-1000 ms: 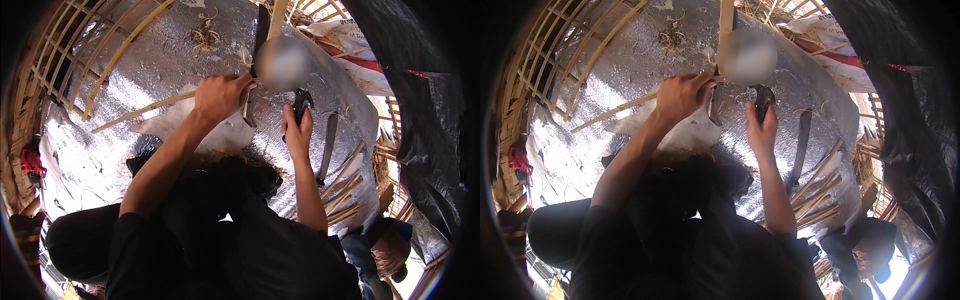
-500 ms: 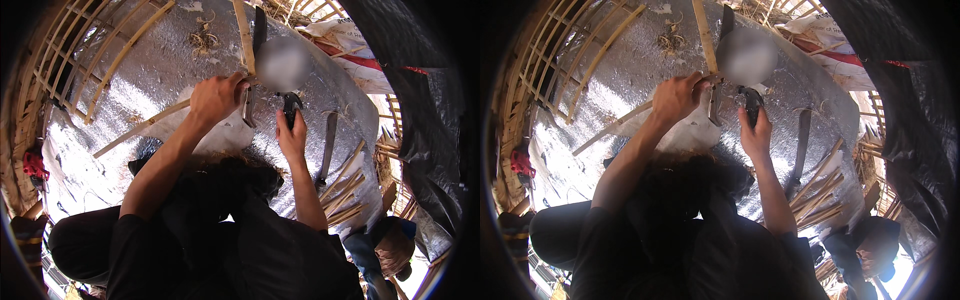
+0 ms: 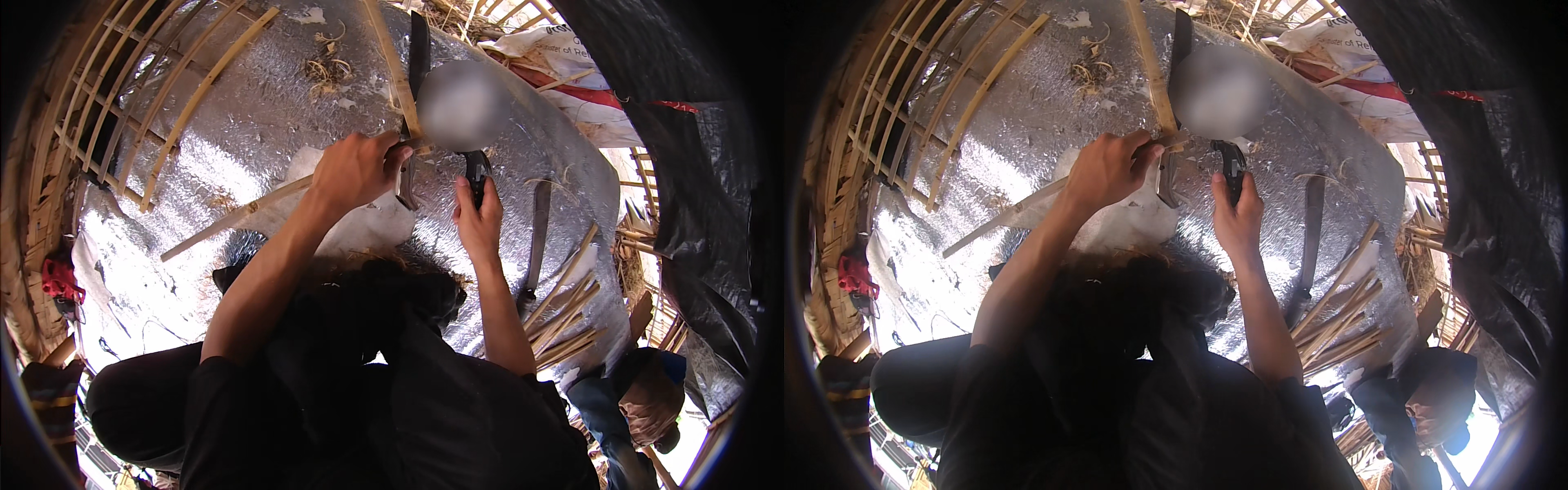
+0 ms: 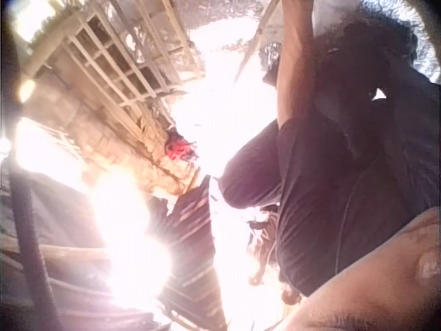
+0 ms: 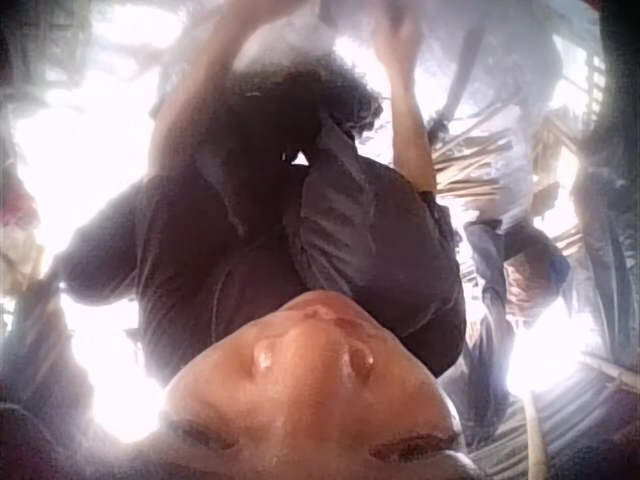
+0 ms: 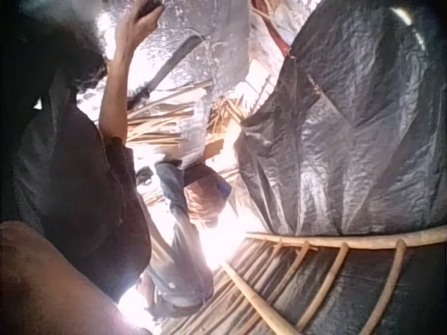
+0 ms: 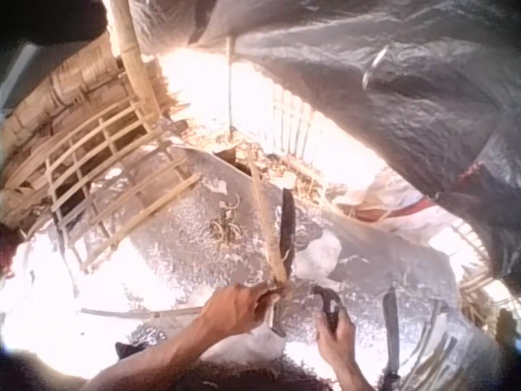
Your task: The person assembles a small wooden frame using thin bamboo strips and a hammer. They position the strips together and secure the joints by hammering in small fasteners.
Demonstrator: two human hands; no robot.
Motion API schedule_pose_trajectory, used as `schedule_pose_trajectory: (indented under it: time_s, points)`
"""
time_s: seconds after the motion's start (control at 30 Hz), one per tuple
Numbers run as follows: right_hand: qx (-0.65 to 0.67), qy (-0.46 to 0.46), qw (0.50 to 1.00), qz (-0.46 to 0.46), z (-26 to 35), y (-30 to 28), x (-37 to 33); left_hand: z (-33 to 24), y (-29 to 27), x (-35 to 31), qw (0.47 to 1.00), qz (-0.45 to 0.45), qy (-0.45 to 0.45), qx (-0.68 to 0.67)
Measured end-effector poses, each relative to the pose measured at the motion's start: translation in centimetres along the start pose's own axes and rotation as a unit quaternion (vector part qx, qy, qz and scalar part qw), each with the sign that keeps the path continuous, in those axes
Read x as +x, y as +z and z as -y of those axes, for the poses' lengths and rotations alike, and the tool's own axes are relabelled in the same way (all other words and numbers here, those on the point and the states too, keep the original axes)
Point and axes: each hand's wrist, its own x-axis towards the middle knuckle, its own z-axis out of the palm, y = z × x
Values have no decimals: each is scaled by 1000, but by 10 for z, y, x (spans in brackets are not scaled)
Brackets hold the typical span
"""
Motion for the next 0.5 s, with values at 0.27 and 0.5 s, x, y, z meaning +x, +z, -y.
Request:
schedule_pose_trajectory:
  time_s: [0.27, 0.5]
  points:
    - [-36, -37, 998, 26, -6, 3, -12, 32, 12, -7, 997, 33, 71, -16]
    - [-24, -5, 999, 44, 1, 4, -21, 27, 31, 1, 997, 56, 26, -54]
